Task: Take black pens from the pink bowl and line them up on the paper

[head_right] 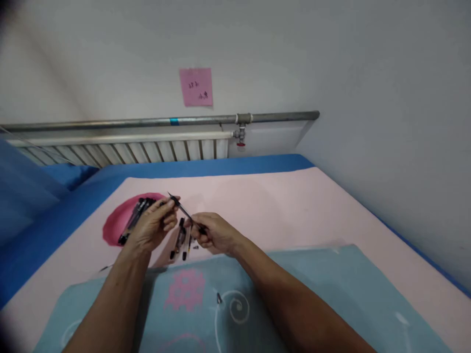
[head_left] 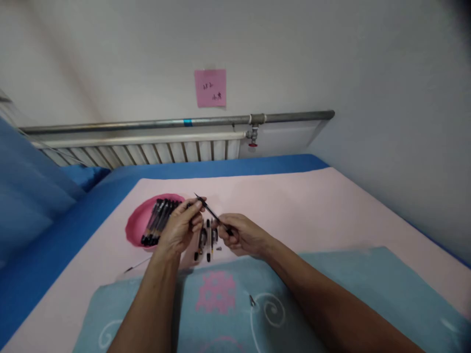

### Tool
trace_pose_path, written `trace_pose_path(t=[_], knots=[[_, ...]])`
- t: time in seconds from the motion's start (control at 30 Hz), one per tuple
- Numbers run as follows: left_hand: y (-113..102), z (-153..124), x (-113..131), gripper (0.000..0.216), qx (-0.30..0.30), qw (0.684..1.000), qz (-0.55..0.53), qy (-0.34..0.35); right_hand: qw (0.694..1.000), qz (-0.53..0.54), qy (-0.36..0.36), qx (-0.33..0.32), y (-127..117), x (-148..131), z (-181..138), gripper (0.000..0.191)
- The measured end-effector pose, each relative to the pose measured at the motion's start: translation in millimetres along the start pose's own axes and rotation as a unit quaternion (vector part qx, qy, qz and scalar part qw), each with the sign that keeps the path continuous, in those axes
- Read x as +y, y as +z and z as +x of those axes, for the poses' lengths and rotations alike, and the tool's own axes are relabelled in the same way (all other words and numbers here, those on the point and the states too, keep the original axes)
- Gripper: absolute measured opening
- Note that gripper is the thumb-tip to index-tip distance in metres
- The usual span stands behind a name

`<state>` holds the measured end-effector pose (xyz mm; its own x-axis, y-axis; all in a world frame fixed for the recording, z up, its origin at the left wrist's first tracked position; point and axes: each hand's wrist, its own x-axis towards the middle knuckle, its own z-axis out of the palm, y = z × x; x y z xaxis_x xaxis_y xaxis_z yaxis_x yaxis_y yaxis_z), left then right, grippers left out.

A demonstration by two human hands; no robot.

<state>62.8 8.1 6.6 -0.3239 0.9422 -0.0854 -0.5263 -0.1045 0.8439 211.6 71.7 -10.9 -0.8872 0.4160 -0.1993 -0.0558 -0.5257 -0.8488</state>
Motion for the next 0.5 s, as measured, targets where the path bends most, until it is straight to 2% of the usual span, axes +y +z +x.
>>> trace_pose_path(t=[0.07,0.13,0.23,0.3,0.37,0.43,0.5], knots=[[-0.9,1.5,0.9,0.019,0.001,1.0,-0.006,-0.006,0.999,-0.029,-0.013,0.013,-1.8,-0.6,1.4,0.021],[-3.7,3.7,3.1,0.021,0.007,1.0,-0.013,0.009,0.993,-0.09,-0.043,0.062,-4.0,-4.0,-1.5,0.02],[-7.5,5.5,5.7,0.02,0.021,0.999,-0.016,0.04,0.962,-0.232,-0.068,0.128,-4.6,-12.8,-22.8,0.013],[-8.1,5.0,5.7,0.018,0.018,0.999,-0.017,0.041,0.939,-0.321,-0.048,0.115,-0.3,-17.1,-48.3,0.01],[-7.1,3.7,4.6,0.016,0.004,0.999,-0.022,0.031,0.906,-0.414,-0.018,0.088,7.6,-16.0,-76.6,0.009],[-5.9,2.4,3.9,0.015,-0.011,0.999,-0.027,0.019,0.853,-0.517,0.01,0.066,16.7,-7.1,-100.3,0.007],[-5.8,1.7,4.2,0.016,-0.022,0.999,-0.024,0.01,0.796,-0.602,0.005,0.068,24.1,8.4,-114.7,0.006]])
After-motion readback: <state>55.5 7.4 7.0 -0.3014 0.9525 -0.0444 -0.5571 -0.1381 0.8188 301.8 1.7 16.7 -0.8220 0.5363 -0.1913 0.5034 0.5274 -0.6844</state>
